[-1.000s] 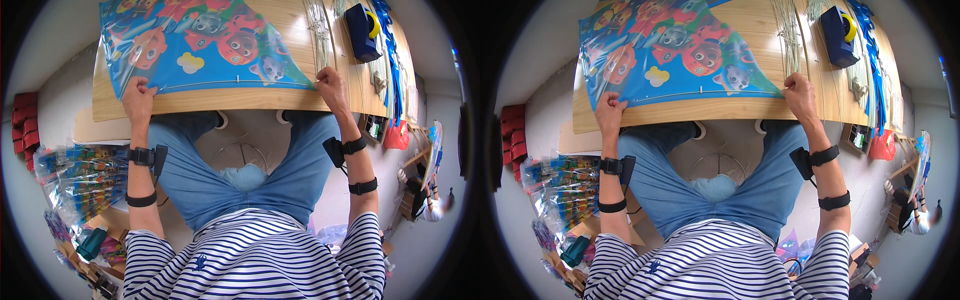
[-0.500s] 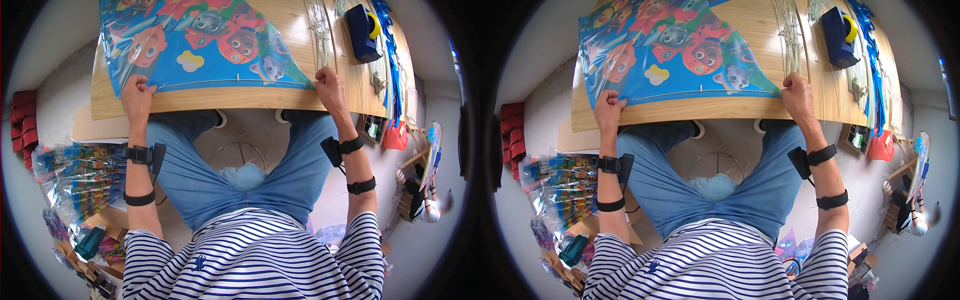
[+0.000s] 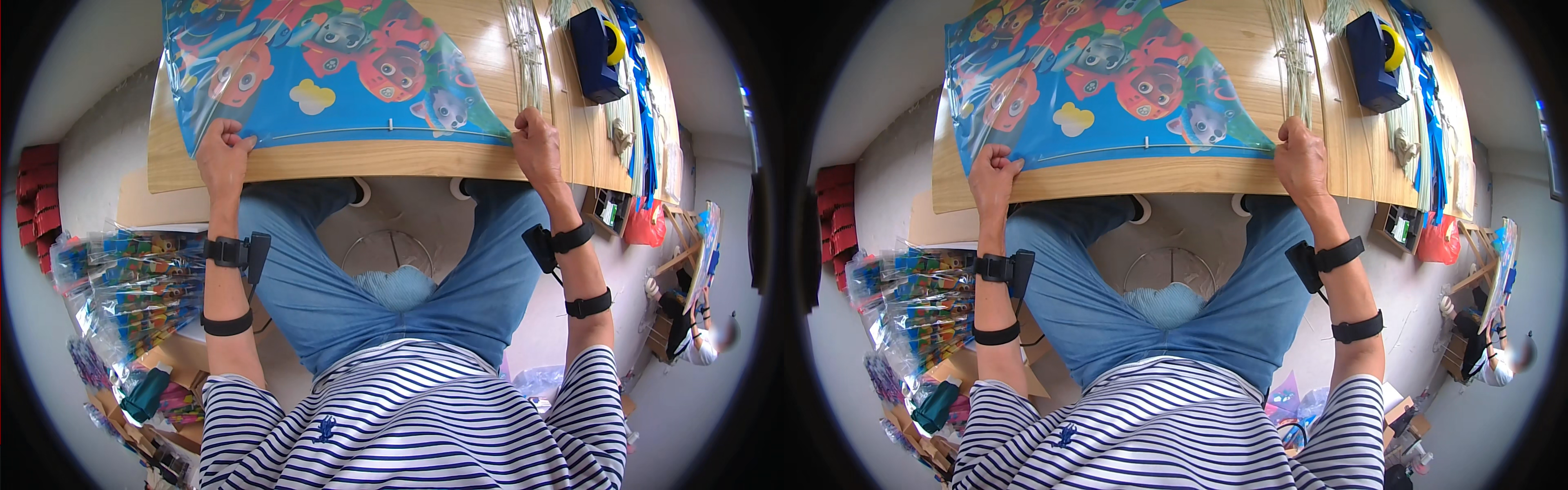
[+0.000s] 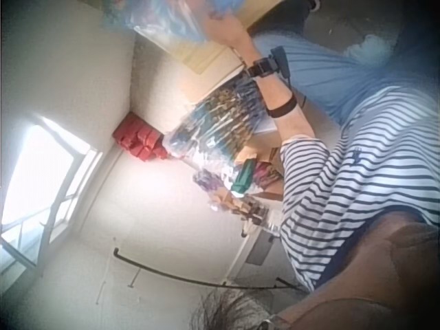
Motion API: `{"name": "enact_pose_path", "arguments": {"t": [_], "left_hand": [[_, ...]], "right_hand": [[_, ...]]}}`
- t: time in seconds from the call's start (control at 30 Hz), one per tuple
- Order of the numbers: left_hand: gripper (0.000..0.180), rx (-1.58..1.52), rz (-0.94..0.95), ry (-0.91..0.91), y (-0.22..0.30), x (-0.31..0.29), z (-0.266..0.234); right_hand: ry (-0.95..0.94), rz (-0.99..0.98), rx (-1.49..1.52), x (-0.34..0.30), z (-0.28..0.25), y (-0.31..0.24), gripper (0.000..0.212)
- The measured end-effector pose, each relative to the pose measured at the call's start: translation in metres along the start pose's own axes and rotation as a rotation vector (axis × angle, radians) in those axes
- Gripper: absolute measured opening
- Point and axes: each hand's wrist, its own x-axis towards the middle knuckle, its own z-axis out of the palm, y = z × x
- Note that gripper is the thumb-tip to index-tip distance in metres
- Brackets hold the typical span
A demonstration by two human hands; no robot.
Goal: Assembling kites by attaching structural sticks and adhesive tape to printed plastic sheets.
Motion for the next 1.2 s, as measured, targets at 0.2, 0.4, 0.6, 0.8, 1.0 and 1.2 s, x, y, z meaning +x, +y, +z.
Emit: {"name": "enact_pose_path", "arguments": {"t": [0.2, 0.4, 0.6, 0.8, 1.0, 1.2], "left_hand": [[0.026, 0.005, 0.020, 0.001, -0.001, 0.000, 0.000], [0.028, -0.010, -0.002, -0.002, 0.001, -0.001, 0.000], [0.026, 0.027, 0.008, 0.018, 0.000, -0.001, 0.000], [0.027, 0.006, -0.017, 0.012, -0.001, 0.000, 0.001], [0.023, -0.015, -0.003, 0.080, -0.009, 0.001, -0.002], [0.029, 0.124, 0.490, 0.161, 0.022, -0.048, 0.012]], "right_hand": [[0.025, -0.037, -0.027, -0.003, -0.001, -0.004, 0.013], [0.077, -0.138, -0.129, -0.007, 0.001, -0.007, 0.014], [0.091, -0.294, -0.379, -0.015, 0.007, -0.018, 0.013], [0.095, -0.379, -0.496, -0.019, 0.011, -0.025, 0.015], [0.130, -0.373, -0.463, -0.019, 0.014, -0.026, 0.016], [0.103, -0.330, -0.469, -0.020, 0.011, -0.023, 0.019]]}}
